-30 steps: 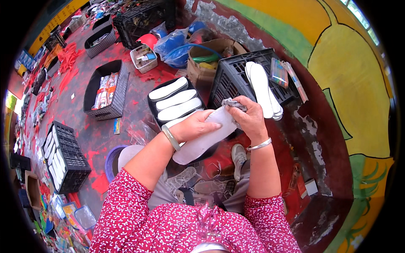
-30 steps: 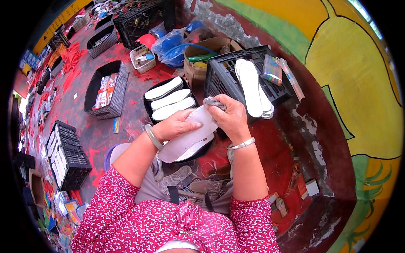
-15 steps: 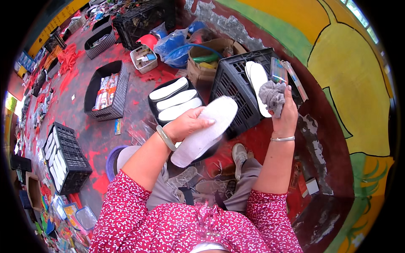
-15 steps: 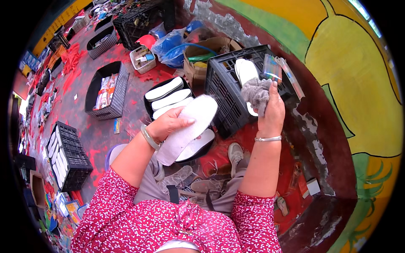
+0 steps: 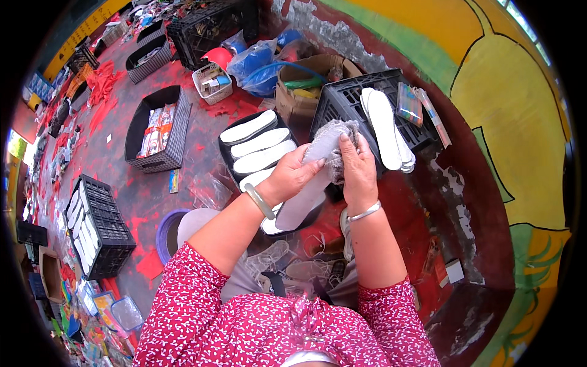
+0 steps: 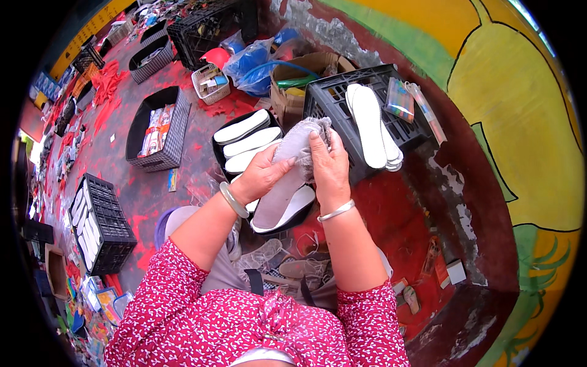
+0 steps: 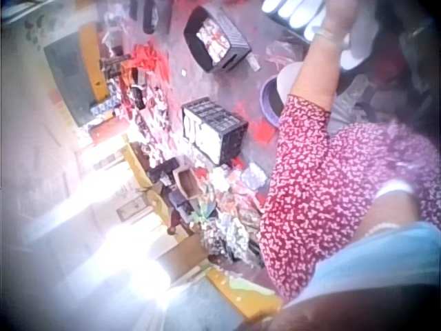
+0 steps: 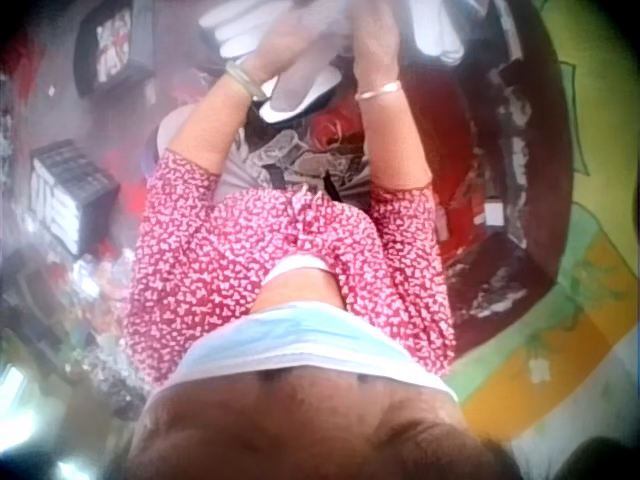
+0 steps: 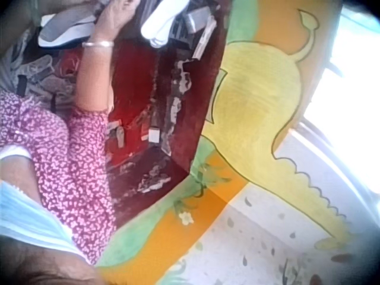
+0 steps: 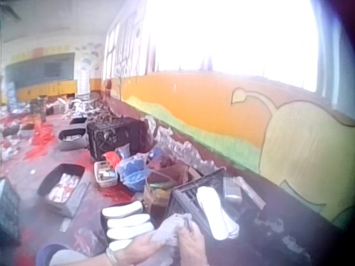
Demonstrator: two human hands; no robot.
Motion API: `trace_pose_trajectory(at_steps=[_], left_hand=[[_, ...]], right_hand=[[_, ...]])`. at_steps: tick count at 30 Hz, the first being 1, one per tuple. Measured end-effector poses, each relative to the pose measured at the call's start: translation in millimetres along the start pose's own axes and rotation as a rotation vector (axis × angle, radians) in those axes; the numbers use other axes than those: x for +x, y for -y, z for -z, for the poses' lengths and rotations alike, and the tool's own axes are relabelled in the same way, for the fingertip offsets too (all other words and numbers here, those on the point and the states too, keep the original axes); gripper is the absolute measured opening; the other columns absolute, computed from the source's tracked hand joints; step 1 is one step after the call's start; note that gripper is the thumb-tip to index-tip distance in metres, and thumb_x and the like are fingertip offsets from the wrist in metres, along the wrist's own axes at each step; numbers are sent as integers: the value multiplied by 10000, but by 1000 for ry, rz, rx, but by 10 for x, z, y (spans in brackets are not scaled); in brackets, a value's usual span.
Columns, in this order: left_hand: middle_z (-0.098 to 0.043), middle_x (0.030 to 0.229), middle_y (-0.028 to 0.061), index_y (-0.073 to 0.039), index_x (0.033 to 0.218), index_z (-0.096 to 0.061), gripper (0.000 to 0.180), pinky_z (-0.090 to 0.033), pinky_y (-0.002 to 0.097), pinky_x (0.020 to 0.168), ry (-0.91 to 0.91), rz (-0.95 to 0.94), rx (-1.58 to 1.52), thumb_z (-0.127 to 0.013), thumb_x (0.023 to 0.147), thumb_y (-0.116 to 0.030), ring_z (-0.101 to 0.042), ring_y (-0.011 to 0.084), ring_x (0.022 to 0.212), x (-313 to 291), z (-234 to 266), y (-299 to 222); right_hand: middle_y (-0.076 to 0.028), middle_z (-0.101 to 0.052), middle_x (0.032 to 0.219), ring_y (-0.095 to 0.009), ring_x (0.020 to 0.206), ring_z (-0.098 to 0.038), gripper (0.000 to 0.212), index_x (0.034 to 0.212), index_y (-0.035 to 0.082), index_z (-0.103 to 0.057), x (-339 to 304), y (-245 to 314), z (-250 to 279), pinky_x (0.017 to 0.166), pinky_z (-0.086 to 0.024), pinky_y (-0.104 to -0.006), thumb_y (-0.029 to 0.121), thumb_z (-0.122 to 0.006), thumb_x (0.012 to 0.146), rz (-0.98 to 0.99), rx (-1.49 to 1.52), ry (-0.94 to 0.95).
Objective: The person wipes shoe soles using a small cloth. They pick up individual soles from a stack, clean both sides with the cloth, and then place them back onto the stack or into a nearby crate.
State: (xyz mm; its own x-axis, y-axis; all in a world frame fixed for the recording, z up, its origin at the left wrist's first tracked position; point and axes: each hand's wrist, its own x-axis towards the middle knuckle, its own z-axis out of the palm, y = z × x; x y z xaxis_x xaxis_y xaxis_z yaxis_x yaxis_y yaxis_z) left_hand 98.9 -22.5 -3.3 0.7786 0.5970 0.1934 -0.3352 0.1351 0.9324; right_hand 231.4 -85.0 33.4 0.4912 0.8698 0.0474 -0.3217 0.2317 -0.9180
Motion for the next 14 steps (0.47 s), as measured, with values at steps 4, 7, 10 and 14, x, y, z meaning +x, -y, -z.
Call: trace_pose_trajectory(at_steps=[4, 7, 10, 14], left_hand=[[-591, 1091, 46, -9, 1233, -470, 321, -472, 266, 840, -129, -8, 13, -537, 942, -127, -560, 96, 951, -15, 0, 75], [-596, 1091, 57, -10, 1226, -473, 311, -475, 279, 846, -216, -68, -77, -532, 941, -119, -571, 112, 958, -22, -10, 66], [-601, 1076, 57, -21, 1211, -481, 292, -482, 289, 839, -315, -65, -204, -532, 941, -119, -580, 128, 959, 29, -6, -24], [-600, 1082, 55, -31, 1222, -473, 328, -464, 293, 885, -395, -51, -259, -566, 925, -135, -575, 130, 973, 30, -13, -17]], right_hand=[[-137, -604, 731, -238, 669, -592, 359, 924, 3, -539, 41, -133, 4, 636, -464, -368, 361, -551, 930, 340, -625, -147], [-168, -610, 721, -313, 653, -600, 385, 894, 5, -527, 2, -118, -61, 616, -461, -391, 389, -548, 922, 280, -745, -114], [-238, -598, 762, -435, 736, -586, 390, 904, 8, -489, -46, -294, -105, 630, -447, -473, 392, -555, 904, 340, -902, -70], [-247, -610, 833, -434, 776, -589, 385, 942, 7, -489, -79, -192, -182, 660, -458, -479, 382, -565, 897, 268, -1061, -13]])
